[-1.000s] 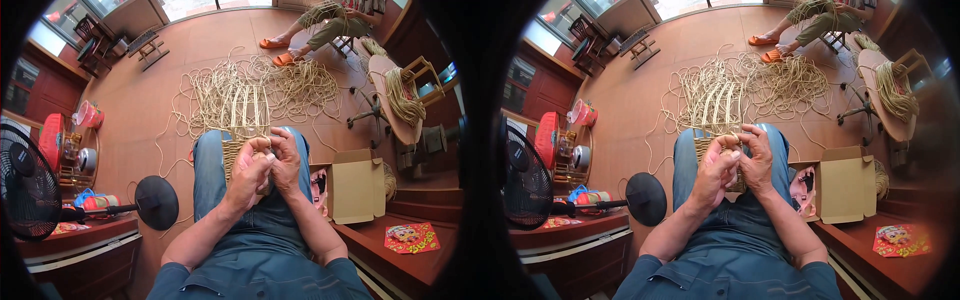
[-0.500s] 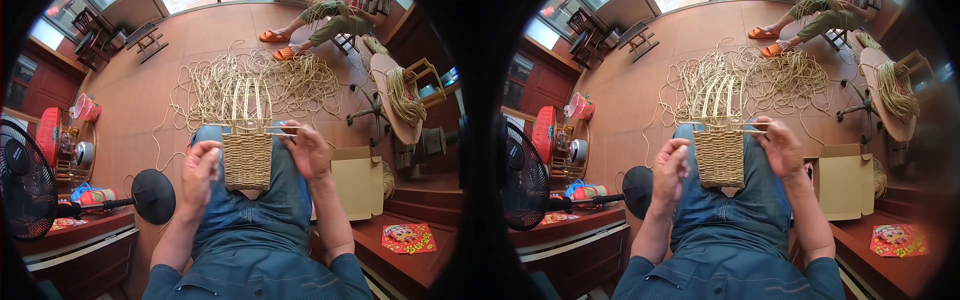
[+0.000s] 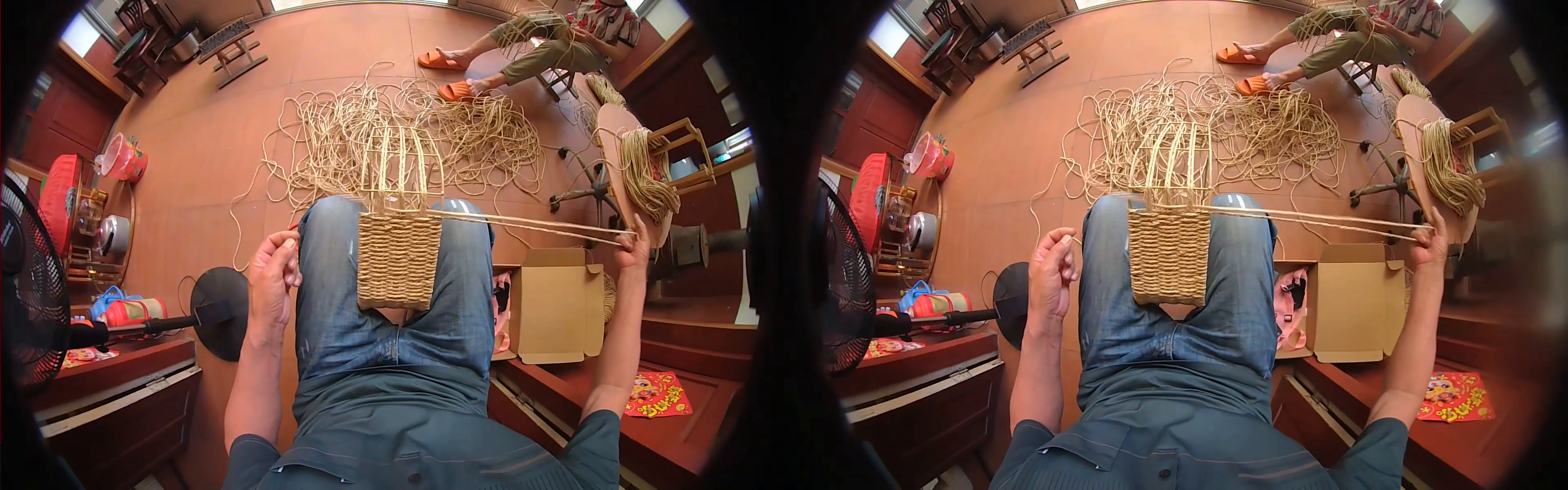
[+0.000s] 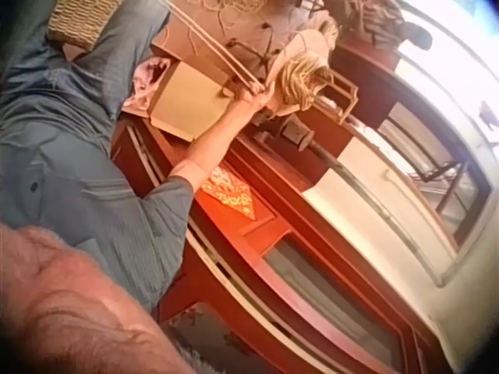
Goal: Weaving a straw basket by hand.
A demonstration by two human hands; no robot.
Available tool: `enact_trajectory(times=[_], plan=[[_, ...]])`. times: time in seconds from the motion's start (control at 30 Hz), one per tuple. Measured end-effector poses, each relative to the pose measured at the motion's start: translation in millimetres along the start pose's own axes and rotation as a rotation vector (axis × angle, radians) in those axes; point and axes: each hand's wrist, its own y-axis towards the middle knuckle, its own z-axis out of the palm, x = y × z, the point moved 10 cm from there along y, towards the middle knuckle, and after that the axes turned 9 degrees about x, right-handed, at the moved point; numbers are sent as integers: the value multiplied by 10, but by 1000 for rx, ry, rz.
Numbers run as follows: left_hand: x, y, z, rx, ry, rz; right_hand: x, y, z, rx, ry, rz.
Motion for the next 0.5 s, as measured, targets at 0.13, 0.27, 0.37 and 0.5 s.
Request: enact_trajectory(times=[0.13,0.27,0.37,0.5], plan=[[4,37,-135,-12,5,12,856,209,-1178,-289,-4,-126],[-151,-21,-245,-66,85,18,1250,139,-2270,-590,-78,-304],[146,163,-505,-12,-69,30,3242,-358,-3026,-709,-336,-415],[-177,-75,-672,-137,64,59,2719,-317,-3671,-906,-34,-454]])
